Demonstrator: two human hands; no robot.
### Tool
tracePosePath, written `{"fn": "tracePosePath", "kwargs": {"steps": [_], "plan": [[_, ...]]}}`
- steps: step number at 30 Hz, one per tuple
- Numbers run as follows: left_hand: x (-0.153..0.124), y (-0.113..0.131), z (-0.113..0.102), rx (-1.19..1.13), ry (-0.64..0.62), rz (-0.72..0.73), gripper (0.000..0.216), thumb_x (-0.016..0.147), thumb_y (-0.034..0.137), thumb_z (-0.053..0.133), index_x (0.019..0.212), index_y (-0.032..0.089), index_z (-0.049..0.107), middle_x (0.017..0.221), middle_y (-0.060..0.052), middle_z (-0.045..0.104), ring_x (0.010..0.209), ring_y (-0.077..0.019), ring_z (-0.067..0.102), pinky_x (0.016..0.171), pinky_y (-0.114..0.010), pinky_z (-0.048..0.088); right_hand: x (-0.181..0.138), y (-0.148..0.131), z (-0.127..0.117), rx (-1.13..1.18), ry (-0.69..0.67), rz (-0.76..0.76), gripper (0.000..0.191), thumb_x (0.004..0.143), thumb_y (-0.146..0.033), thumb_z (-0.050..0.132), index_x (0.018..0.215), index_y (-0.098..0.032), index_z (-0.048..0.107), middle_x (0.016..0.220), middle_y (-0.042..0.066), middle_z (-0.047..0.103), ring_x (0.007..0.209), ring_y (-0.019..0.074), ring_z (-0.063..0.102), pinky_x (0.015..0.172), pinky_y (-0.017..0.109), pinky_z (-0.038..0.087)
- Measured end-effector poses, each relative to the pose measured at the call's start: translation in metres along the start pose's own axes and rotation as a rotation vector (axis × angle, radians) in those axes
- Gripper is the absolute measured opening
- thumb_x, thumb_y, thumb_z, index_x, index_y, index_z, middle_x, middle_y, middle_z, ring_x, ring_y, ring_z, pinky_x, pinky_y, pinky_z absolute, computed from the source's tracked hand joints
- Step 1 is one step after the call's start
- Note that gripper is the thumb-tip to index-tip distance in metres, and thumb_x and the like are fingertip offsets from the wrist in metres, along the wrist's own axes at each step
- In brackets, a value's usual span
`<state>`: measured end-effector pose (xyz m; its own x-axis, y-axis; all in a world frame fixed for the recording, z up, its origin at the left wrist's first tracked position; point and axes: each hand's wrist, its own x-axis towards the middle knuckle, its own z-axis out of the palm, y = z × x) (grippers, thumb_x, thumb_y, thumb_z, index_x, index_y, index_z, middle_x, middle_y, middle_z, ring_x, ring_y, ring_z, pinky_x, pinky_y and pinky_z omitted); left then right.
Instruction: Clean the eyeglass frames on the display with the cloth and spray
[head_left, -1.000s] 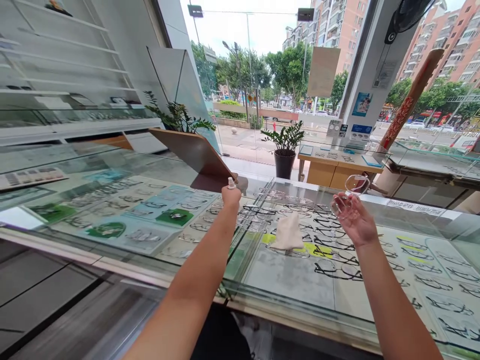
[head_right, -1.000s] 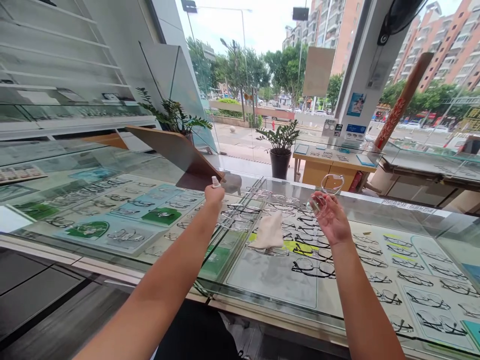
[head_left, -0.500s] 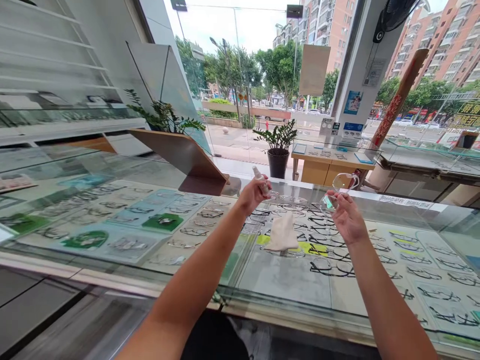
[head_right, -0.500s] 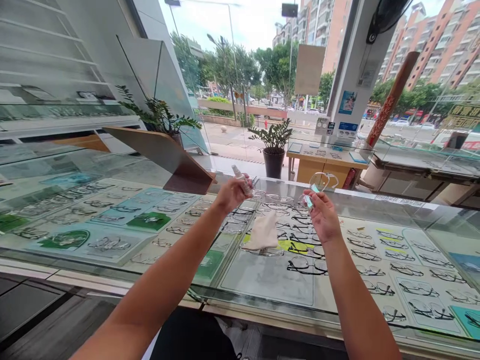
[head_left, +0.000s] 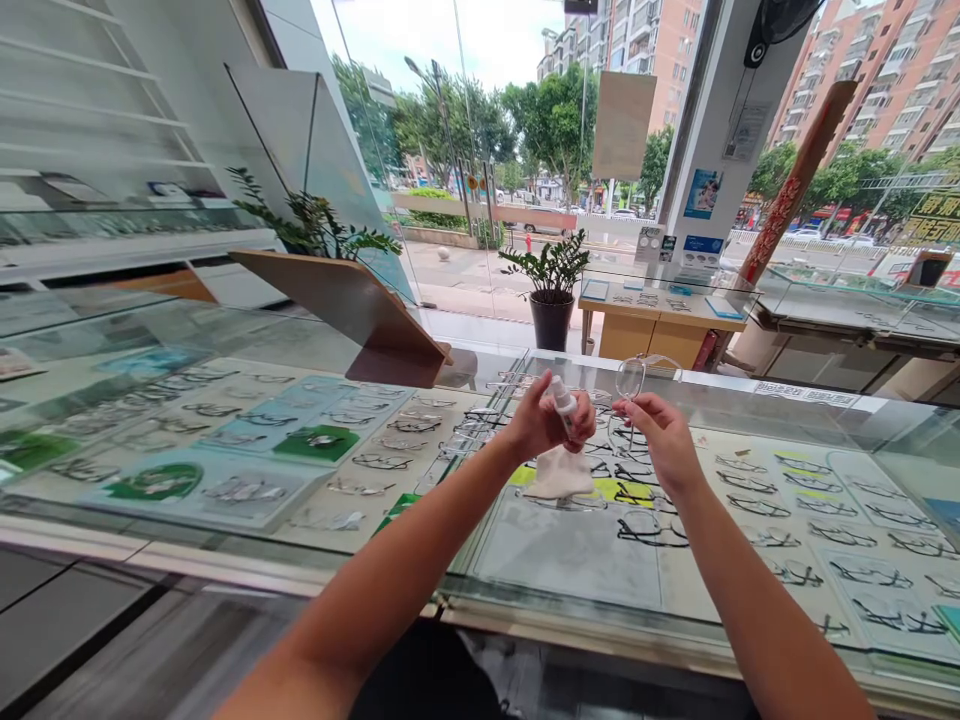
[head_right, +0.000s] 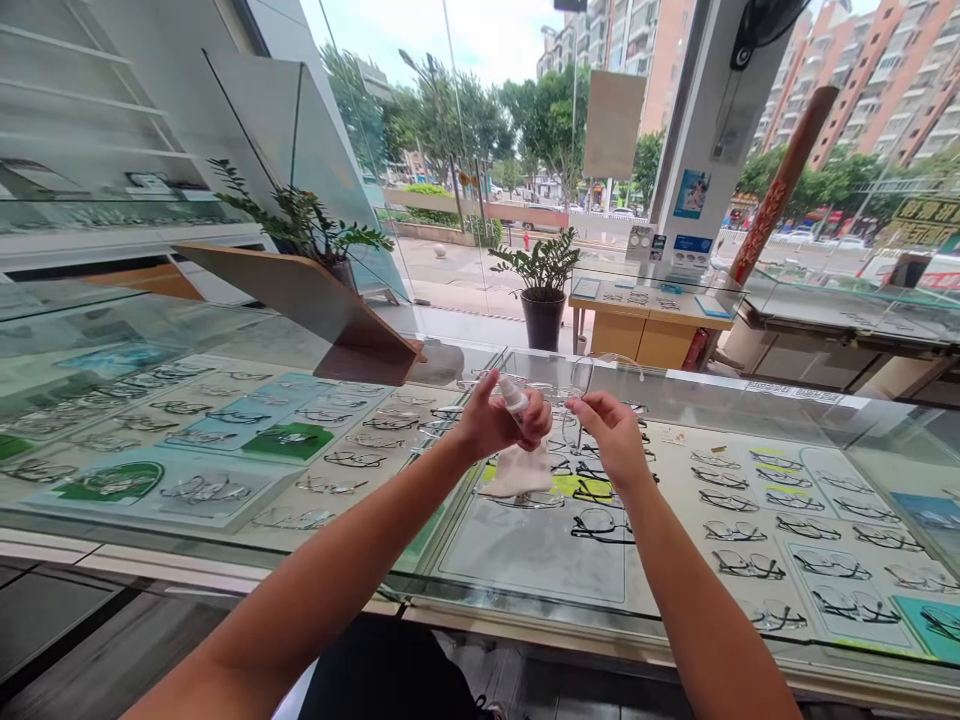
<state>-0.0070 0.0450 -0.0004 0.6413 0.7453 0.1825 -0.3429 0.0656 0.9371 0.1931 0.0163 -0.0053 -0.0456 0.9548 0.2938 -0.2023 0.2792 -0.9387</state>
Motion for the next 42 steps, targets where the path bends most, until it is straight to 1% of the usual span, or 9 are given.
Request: {"fn": "tracePosePath", "kwargs": {"steps": [4,8,17,25,29,34,36,38,42], "plan": [[0.007,-0.011,-0.001,0.358,0.257,0.129,0.065,0.074,0.084,0.056,0.067,0.019,0.056,0.067,-0.001,0.047,0.062,-0.0142,0.041,0.057,-0.028,0.034,-0.003,0.0,0.005,-0.1,-0.086,-0.003,0.041,0.073,-0.062,0.086,0.078,-0.024,0.072,0.085,0.003,0.076,0.082,0.0192,0.062,0.077,0.034,0.048],[0.008,-0.019,-0.003,0.436,0.315,0.155,0.058,0.079,0.075,0.057,0.069,0.018,0.056,0.069,0.0,0.049,0.063,-0.0131,0.039,0.059,-0.028,0.034,-0.006,0.0,0.009,-0.16,-0.151,0.014,0.045,0.073,-0.066,0.083,0.077,-0.023,0.071,0.081,0.002,0.07,0.074,0.017,0.056,0.069,0.032,0.041],[0.006,-0.018,-0.007,0.491,0.291,0.143,0.057,0.082,0.075,0.052,0.071,0.019,0.051,0.073,-0.001,0.051,0.066,-0.0147,0.044,0.062,-0.029,0.038,-0.007,0.0,0.01,-0.101,-0.216,0.051,0.043,0.069,-0.064,0.088,0.078,-0.025,0.073,0.083,0.002,0.073,0.078,0.0187,0.059,0.079,0.035,0.046],[-0.001,-0.015,-0.001,0.64,0.196,0.148,0.056,0.086,0.073,0.054,0.073,0.019,0.056,0.072,0.0,0.05,0.067,-0.0155,0.041,0.067,-0.03,0.035,0.001,0.003,0.005,0.135,-0.065,0.125,0.042,0.064,-0.06,0.092,0.078,-0.025,0.072,0.093,0.003,0.08,0.086,0.019,0.063,0.077,0.033,0.048],[-0.003,-0.017,-0.001,0.755,0.161,0.153,0.054,0.09,0.071,0.054,0.072,0.019,0.052,0.069,0.001,0.047,0.069,-0.0167,0.042,0.068,-0.029,0.032,0.002,0.004,0.006,0.183,-0.047,0.127,0.041,0.064,-0.057,0.093,0.077,-0.025,0.071,0.093,0.003,0.08,0.084,0.0179,0.064,0.075,0.031,0.051],[-0.004,-0.015,0.0,0.806,0.13,0.162,0.055,0.089,0.072,0.057,0.073,0.02,0.054,0.076,-0.002,0.055,0.078,-0.02,0.05,0.073,-0.03,0.04,0.002,0.006,0.006,0.156,-0.06,0.121,0.044,0.063,-0.06,0.093,0.077,-0.025,0.07,0.093,0.003,0.08,0.086,0.0187,0.066,0.076,0.032,0.051],[-0.003,-0.012,-0.006,0.736,0.197,0.147,0.057,0.088,0.076,0.053,0.076,0.02,0.055,0.078,-0.002,0.055,0.077,-0.0196,0.05,0.071,-0.03,0.043,0.003,0.004,0.005,0.179,-0.058,0.124,0.043,0.063,-0.059,0.093,0.078,-0.025,0.072,0.094,0.003,0.081,0.085,0.0179,0.066,0.075,0.031,0.051],[-0.002,-0.006,-0.02,0.656,0.353,0.145,0.056,0.086,0.076,0.053,0.08,0.02,0.057,0.081,-0.003,0.056,0.077,-0.0196,0.052,0.07,-0.03,0.046,0.004,0.002,0.002,0.232,-0.044,0.128,0.042,0.062,-0.057,0.095,0.079,-0.025,0.073,0.095,0.003,0.081,0.084,0.0164,0.064,0.074,0.03,0.051],[0.002,0.009,-0.066,0.667,0.888,0.198,0.027,0.083,0.047,0.062,0.084,0.02,0.056,0.082,-0.002,0.058,0.078,-0.018,0.053,0.079,-0.032,0.049,0.006,-0.002,-0.004,0.287,-0.03,0.119,0.037,0.064,-0.051,0.096,0.078,-0.026,0.073,0.092,0.001,0.08,0.084,0.0152,0.064,0.076,0.029,0.05]]}}
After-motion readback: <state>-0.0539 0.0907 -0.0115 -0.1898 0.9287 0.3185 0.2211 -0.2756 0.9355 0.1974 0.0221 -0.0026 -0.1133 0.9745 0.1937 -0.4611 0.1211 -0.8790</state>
